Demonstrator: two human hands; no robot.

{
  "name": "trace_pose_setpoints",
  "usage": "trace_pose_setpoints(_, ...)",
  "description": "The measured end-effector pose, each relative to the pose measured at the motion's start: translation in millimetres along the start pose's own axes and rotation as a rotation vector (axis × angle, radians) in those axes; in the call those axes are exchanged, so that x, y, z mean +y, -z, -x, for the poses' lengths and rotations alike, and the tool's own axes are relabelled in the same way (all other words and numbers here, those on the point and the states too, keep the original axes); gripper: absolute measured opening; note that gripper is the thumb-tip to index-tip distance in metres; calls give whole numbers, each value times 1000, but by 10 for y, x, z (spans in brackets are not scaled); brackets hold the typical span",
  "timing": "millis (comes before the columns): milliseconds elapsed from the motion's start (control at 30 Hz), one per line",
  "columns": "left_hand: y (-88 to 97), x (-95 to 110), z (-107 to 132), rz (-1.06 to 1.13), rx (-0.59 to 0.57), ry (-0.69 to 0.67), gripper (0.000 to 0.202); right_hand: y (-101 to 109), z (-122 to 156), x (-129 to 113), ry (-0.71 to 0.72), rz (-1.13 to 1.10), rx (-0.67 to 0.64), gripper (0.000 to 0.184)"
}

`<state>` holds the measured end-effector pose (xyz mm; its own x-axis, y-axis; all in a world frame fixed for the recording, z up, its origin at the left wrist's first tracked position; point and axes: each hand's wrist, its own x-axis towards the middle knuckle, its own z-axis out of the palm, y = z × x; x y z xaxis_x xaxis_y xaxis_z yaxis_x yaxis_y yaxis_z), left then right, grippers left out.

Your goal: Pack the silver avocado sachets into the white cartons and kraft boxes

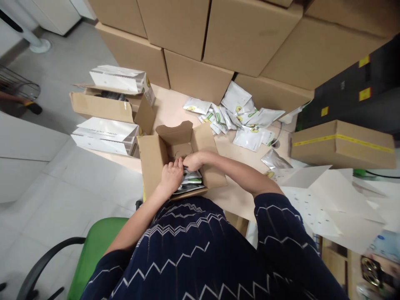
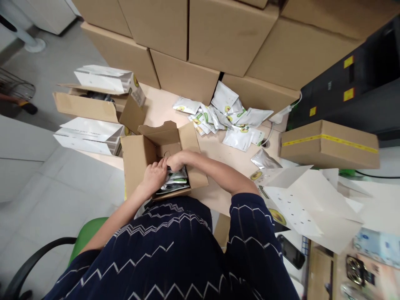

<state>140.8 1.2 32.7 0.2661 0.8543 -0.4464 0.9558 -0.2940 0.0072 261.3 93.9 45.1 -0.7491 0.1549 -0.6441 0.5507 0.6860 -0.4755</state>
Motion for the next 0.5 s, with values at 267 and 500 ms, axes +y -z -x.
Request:
trace_pose_setpoints(267,-25,-59,-122,76,-179,-125,57,-384,969,772,38,-1063,883,41)
trace_pose_setpoints(500,-149,-106,-172,121,-169,-202,51,-1503,1218,2123,-1441,-898,1295,55)
